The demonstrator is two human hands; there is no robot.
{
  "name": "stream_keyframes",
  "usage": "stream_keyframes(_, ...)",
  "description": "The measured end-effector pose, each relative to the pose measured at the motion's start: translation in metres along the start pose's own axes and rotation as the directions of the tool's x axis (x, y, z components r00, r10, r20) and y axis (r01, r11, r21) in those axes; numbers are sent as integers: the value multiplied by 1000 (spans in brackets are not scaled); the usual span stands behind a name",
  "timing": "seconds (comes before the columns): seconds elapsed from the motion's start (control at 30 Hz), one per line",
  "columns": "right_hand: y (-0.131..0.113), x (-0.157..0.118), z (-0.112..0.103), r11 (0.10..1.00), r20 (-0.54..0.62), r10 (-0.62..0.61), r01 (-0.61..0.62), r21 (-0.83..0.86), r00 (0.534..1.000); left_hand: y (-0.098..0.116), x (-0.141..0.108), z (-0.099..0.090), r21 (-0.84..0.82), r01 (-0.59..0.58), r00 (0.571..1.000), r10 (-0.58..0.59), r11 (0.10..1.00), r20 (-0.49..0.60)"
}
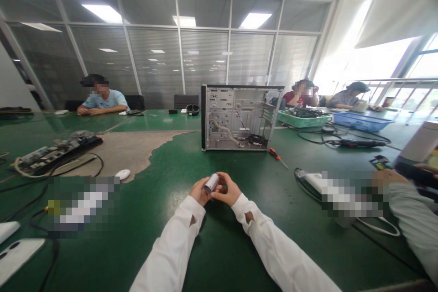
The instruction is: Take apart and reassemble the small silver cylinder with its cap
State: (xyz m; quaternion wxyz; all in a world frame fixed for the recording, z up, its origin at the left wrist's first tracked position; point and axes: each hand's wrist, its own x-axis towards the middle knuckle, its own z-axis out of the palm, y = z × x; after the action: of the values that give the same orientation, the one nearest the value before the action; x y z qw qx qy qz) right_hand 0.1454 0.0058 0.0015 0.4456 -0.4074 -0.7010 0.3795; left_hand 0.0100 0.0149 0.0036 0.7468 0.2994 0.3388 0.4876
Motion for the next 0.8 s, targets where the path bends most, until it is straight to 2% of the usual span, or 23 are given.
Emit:
stream_keyframes(0.2, 6, 2, 3, 998, -56, 37, -34, 62, 998, -2, 0, -1, -5, -12, 1000, 12, 1000, -26)
stream_keyframes(0.37, 12, 7, 5, 964, -63, 123, -104, 246, 990, -3, 2, -3, -12, 8, 1000, -8, 1000, -20)
stream_keyframes(0.53, 10, 10, 3, 815, 43, 319, -297, 497, 947, -2, 2, -4, 30, 45, 999, -44, 999, -22)
stream_keyframes(0.67, 5, 10, -1, 716, 112, 372, -361, 598, 922, -1, 1, -3, 47, 75, 997, -76, 996, 16)
stream_keyframes(0.8, -2, 9, -4, 653, 143, 406, -396, 645, 902, 0, 1, -3, 54, 88, 996, -88, 995, 6)
